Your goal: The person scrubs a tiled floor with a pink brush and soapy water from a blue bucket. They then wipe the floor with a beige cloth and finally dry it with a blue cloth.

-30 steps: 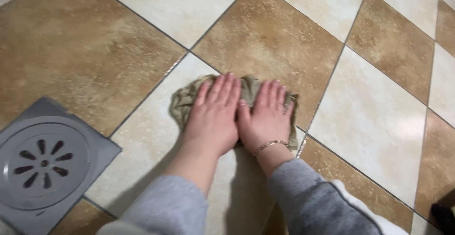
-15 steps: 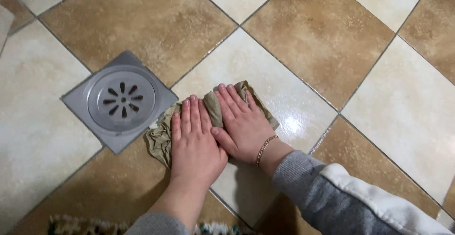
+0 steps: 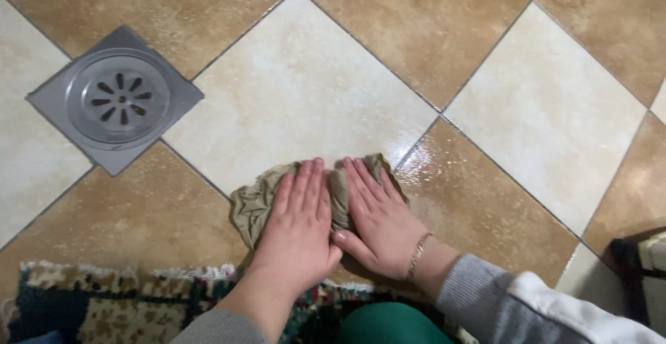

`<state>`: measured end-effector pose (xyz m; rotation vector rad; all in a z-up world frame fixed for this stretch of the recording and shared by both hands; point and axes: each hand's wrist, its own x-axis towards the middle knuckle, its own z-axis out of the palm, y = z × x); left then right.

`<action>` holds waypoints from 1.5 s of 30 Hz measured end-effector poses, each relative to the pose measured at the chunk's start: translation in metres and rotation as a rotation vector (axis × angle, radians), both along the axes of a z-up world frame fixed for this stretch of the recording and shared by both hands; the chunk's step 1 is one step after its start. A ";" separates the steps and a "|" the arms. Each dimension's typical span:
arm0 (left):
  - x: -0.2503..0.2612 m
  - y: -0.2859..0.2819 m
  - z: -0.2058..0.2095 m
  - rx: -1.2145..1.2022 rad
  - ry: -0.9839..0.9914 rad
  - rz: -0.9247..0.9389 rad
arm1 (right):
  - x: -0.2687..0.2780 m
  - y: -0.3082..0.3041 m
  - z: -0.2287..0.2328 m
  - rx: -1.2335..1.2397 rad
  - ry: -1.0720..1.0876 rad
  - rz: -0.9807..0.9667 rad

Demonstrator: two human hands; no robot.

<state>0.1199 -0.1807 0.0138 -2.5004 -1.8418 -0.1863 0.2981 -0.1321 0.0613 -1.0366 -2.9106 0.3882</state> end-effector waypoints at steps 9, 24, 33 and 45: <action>0.085 0.019 0.008 -0.102 -0.040 -0.391 | 0.103 -0.040 0.006 0.190 -0.244 -0.200; 0.026 0.136 0.007 -0.151 -0.196 -0.699 | 0.056 0.015 -0.029 0.138 -0.069 -0.233; -0.062 0.278 0.007 -0.133 -0.141 -0.703 | -0.068 0.144 -0.024 0.107 -0.063 -0.477; -0.227 0.403 -0.007 -0.060 -0.084 -0.413 | -0.237 0.304 -0.035 0.145 0.012 -0.428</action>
